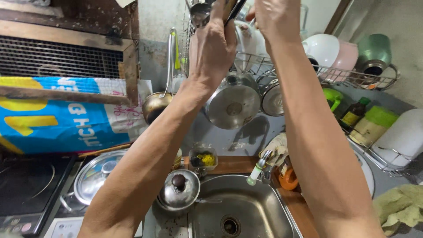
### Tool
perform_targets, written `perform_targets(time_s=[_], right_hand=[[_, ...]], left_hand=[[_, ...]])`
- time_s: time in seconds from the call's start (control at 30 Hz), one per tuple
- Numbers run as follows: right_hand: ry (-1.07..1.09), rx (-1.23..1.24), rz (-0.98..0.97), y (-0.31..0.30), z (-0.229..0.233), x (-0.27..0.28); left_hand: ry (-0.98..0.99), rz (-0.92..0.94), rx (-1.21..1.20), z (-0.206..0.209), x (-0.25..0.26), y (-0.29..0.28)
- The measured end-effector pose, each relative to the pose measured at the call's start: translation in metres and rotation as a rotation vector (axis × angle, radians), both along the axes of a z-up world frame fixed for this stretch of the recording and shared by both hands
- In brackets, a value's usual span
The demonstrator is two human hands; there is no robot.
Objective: Setting a dining table with bowls, chopsticks, and a spoon
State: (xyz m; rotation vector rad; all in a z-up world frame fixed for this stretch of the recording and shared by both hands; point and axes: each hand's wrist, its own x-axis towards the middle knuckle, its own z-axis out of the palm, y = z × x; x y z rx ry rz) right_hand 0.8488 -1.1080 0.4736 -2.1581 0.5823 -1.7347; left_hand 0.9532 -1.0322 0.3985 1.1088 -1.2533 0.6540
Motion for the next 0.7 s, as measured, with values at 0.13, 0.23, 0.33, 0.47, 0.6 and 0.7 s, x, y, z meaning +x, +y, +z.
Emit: perform_targets(time_s=[0.13, 0.23, 0.33, 0.47, 0.6, 0.7], right_hand=[[0.251, -0.251, -0.258, -0.047, 0.02, 0.015], [0.084, -0.058, 0.217, 0.046, 0.008, 0.007], [0.037, 0.037, 0.299, 0.037, 0.006, 0.01], [0.011, 0.057, 0.352, 0.03, 0.003, 0.009], [0.031, -0.003, 0.43, 0.022, 0.001, 0.004], [0.015, -0.02, 0.48, 0.016, 0.0, 0.002]], left_hand=[[0.003, 0.028, -0.042, 0.016, 0.004, -0.003], [-0.023, -0.005, -0.134, 0.025, 0.01, 0.005], [0.018, 0.064, -0.097, 0.029, 0.014, -0.001], [-0.026, 0.023, -0.165, 0.027, 0.014, -0.004], [-0.005, 0.065, -0.115, 0.027, 0.014, -0.001], [-0.02, 0.088, -0.124, 0.028, 0.013, -0.002]])
